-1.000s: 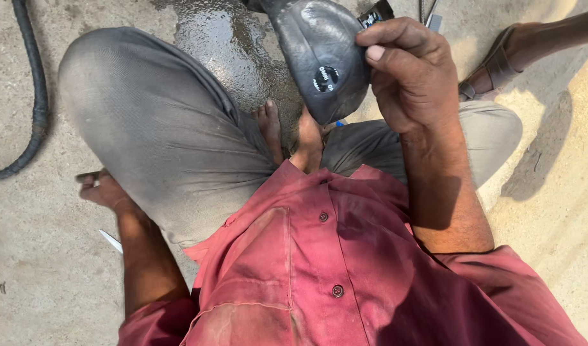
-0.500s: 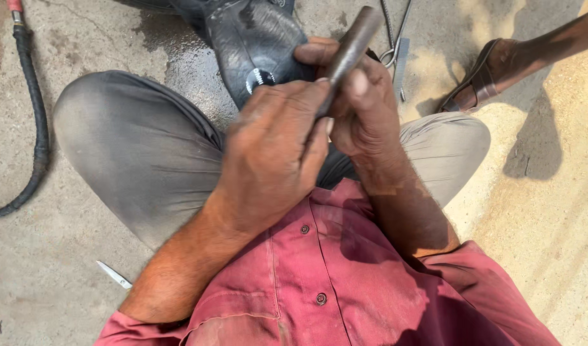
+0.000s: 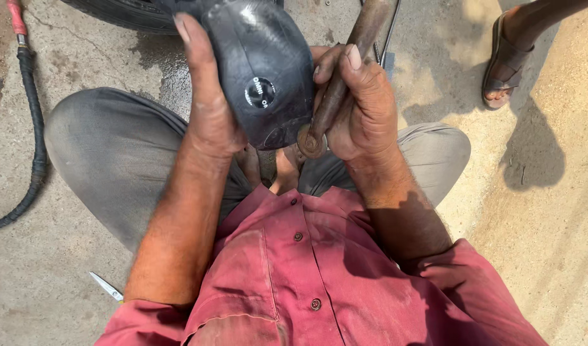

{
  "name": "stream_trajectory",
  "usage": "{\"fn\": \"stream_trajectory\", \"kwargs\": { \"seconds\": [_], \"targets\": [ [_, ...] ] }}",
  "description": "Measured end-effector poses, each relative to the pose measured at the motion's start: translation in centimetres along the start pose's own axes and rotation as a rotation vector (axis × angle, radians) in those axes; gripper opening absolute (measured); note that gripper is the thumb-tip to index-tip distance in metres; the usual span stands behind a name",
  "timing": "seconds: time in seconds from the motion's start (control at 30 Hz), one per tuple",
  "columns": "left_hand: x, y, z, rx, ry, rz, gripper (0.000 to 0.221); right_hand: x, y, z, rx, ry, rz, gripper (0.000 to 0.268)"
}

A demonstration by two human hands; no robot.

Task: The person rubs a puncture on a black inner tube with a metal file, applies adhesive from a tube, and attaches a circular repair patch. They سپس secure the patch by hammering it with a metal tool against a flat surface.

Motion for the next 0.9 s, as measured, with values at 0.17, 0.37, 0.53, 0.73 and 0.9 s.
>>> {"fn": "stream_trajectory", "kwargs": {
  "seconds": [0.17,0.37,0.53,0.73,0.9],
  "targets": [
    [4.2,0.5,-1.7,-0.221,0.008,0.001,0.108,-1.1,3.2,-1.5,-0.189,-0.03,0.087,0.038],
    [5.5,3.4,-1.6,-0.376,-0.063,0.044,0.107,-4.0,7.1,-4.0,-0.596,-0.217,0.158,0.025],
    [4.8,3.6,1.0,-0.416,-0.065,-0.089,0.112,-6.1,11.2,-5.3,-0.825,-0.162,0.383,0.027],
    [4.4,5.8,2.8,-0.211,-0.018,-0.271,0.089,-5.0,12.6,-6.4,-0.413,0.002,0.327,0.052],
    [2.9,5.8,1.5,-0.207,-0.161,0.011,0.096,-2.8,12.1,-8.7,-0.498,0.148,0.447,0.041]
  ]
}}
Point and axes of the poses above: each hand's wrist, its own x-axis towards the middle knuckle, its own z-axis out of the back of the hand, y = z × x, the point moved 10 cm from there along x, towards the middle knuckle, and after that the axes turned 12 degrees about -z, right-handed, at the moved point
